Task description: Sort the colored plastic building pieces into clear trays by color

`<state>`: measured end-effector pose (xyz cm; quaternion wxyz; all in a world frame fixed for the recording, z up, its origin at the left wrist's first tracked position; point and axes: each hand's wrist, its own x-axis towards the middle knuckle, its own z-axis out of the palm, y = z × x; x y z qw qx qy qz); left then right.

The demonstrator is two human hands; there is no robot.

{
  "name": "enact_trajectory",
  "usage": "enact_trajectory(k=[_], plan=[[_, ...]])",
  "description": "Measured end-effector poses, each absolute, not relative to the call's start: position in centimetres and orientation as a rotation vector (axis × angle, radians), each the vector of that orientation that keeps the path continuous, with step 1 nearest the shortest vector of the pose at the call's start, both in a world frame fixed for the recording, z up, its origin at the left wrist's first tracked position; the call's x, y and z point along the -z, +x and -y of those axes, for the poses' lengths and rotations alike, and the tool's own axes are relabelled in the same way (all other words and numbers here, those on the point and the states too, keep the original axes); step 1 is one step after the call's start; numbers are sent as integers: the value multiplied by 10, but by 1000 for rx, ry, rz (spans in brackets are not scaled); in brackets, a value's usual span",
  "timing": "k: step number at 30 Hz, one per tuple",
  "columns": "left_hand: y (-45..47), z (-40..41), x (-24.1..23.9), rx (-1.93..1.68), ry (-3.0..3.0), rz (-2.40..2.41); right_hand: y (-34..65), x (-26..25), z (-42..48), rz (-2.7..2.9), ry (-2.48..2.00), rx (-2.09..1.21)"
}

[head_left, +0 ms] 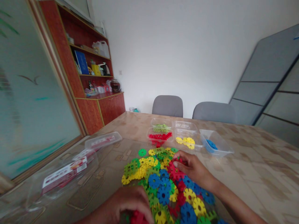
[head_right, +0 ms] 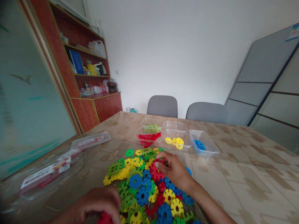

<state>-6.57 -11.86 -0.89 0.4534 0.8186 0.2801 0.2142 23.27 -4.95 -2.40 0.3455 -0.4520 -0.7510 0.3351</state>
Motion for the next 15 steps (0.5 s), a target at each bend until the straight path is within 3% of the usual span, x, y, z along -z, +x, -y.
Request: enact_trajectory(k=[5,10,15], plan=[[-48,66,-19,-625,1650,-864,229,21,53,1909,-1258,-983],[-25,-10,-29,-988,1759,-1001,226,25,54,1857,-1279,-1050],[1,-78,-22,-1075,1826,-1101,227,31,52,1842,-1269,-1075]])
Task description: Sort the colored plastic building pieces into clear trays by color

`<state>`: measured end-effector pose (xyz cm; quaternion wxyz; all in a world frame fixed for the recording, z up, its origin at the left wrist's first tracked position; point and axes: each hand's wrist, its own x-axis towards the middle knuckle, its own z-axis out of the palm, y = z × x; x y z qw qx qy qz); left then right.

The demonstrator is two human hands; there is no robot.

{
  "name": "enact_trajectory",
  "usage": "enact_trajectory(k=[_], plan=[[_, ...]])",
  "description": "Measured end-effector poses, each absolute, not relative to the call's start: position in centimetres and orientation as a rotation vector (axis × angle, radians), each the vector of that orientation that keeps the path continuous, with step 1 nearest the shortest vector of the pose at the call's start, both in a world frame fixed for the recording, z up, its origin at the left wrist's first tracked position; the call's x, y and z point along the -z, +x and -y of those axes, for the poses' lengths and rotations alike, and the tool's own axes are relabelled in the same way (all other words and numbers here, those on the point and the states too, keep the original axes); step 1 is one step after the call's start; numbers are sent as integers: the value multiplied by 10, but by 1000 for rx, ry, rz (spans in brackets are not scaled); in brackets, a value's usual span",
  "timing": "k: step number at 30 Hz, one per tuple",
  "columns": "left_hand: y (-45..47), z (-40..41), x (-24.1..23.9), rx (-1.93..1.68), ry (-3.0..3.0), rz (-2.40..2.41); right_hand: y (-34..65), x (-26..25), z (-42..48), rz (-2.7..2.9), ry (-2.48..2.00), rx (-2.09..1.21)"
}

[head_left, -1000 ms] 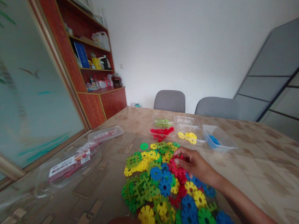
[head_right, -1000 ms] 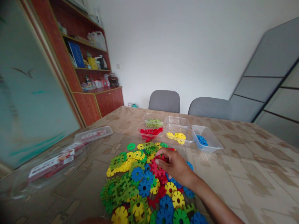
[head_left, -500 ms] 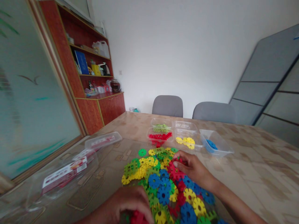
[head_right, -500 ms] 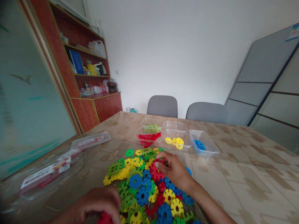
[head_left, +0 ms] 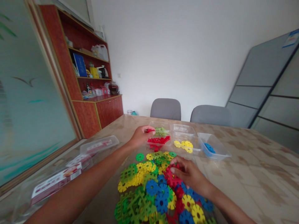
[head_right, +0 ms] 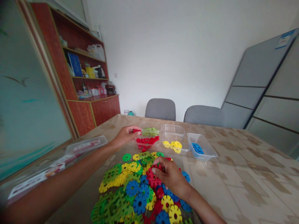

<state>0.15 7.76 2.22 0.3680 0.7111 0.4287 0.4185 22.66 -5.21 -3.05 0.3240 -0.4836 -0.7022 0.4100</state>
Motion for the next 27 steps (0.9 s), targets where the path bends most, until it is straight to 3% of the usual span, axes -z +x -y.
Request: enact_trajectory(k=[7,20,27], plan=[[6,-115,5,-977,1922,-1205,226,26,53,1843,-1287,-1075],[-35,-71,10,-1094,1857,-1157,227,21,43,1814,-1224,-1005],[-28,-56,17,-1149,1820,-1114,218,-1,-19,1650,-1188,-844]])
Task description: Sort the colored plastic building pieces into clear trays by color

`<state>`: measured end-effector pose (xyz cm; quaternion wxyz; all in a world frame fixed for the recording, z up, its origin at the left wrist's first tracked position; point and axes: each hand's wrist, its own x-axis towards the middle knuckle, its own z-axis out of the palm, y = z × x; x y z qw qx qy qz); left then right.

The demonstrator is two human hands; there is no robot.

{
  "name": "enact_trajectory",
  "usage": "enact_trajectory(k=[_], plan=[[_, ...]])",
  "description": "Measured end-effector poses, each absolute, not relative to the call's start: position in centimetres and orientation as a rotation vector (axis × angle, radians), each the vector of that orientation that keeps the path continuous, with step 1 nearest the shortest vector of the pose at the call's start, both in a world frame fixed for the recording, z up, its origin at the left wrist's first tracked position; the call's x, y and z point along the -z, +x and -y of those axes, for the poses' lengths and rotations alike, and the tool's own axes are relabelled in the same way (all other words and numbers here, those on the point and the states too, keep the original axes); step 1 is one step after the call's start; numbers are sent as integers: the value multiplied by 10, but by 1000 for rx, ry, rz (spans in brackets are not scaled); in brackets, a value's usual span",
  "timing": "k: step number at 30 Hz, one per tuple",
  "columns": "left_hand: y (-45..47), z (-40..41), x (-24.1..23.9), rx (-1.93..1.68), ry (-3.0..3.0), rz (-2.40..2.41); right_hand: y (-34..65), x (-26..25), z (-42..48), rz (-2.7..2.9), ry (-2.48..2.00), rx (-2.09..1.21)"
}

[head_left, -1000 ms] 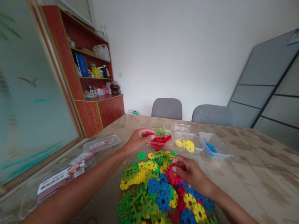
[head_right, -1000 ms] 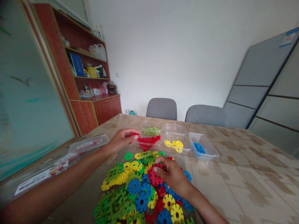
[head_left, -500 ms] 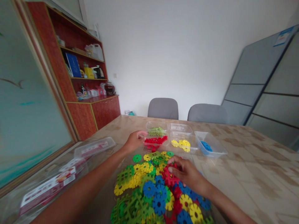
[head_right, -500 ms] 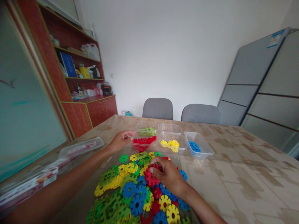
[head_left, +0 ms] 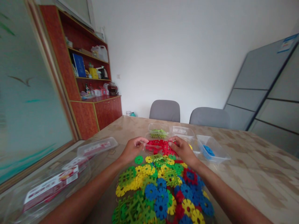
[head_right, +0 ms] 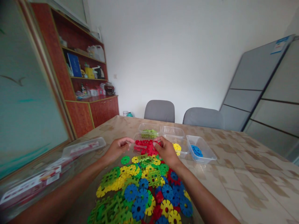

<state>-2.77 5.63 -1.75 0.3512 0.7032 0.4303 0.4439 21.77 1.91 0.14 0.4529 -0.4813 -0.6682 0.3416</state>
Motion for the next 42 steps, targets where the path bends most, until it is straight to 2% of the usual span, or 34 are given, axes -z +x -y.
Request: enact_trajectory(k=[8,14,20,27,34,42], plan=[[-38,-56,22,-1119,1846,-1115,211,-3,-58,1612,-1231,-856],[-36,-51,22,-1065,1879,-1089,249,18,-2,1694,-1261,-954],[-22,-27,14,-824,2082,-914,281,23,52,1959,-1269,-1182],[-17,4,-11,-460,2378,-659,270,-2,77,2363,-1319,-889],[-18,23,-12,-88,2646,-577,253,14,84,2433,-1294,-678],[-13,27,-14,-42,2633,-733,239,25,73,2461,-1324,-581]])
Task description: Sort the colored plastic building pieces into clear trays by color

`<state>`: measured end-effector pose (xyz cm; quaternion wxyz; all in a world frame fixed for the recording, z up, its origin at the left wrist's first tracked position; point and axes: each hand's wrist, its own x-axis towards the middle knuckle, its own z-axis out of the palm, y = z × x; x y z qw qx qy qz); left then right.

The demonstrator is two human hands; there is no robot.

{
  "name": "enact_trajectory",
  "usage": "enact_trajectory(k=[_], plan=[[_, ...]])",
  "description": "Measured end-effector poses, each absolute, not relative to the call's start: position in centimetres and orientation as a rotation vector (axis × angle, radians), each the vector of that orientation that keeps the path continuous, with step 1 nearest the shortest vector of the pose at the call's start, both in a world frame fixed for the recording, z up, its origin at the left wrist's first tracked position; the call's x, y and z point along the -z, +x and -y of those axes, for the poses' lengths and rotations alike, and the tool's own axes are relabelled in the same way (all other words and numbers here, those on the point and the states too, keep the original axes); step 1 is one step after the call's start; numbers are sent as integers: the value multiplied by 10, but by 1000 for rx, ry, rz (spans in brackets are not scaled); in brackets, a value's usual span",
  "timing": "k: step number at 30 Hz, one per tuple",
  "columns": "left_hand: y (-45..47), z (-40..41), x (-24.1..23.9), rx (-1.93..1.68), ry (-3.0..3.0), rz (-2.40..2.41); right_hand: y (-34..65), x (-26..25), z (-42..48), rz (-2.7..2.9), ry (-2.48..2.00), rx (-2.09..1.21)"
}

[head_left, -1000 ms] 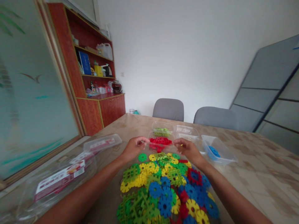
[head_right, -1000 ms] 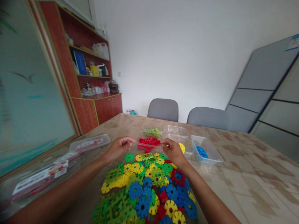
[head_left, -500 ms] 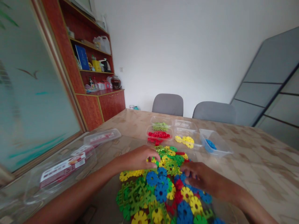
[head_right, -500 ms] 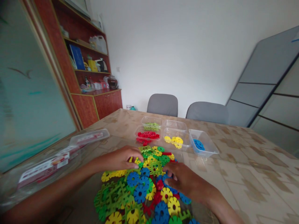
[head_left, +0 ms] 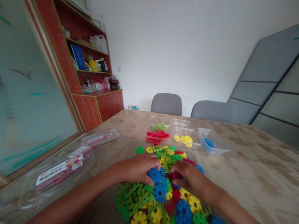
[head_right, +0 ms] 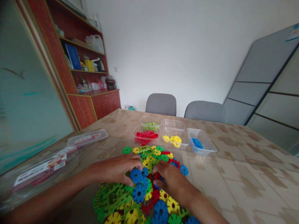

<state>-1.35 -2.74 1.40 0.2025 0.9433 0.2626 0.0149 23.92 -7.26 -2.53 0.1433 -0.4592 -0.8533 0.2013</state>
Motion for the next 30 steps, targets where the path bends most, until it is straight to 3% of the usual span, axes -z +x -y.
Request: enact_trajectory(k=[8,23,30], plan=[[-3,44,-21,32,2576,-583,241,-1,80,2389,-1319,-555],[-4,33,-5,-139,2710,-755,200,20,106,2505,-1357,-531],[2,31,8,-190,2699,-825,201,29,101,2453,-1152,-704]])
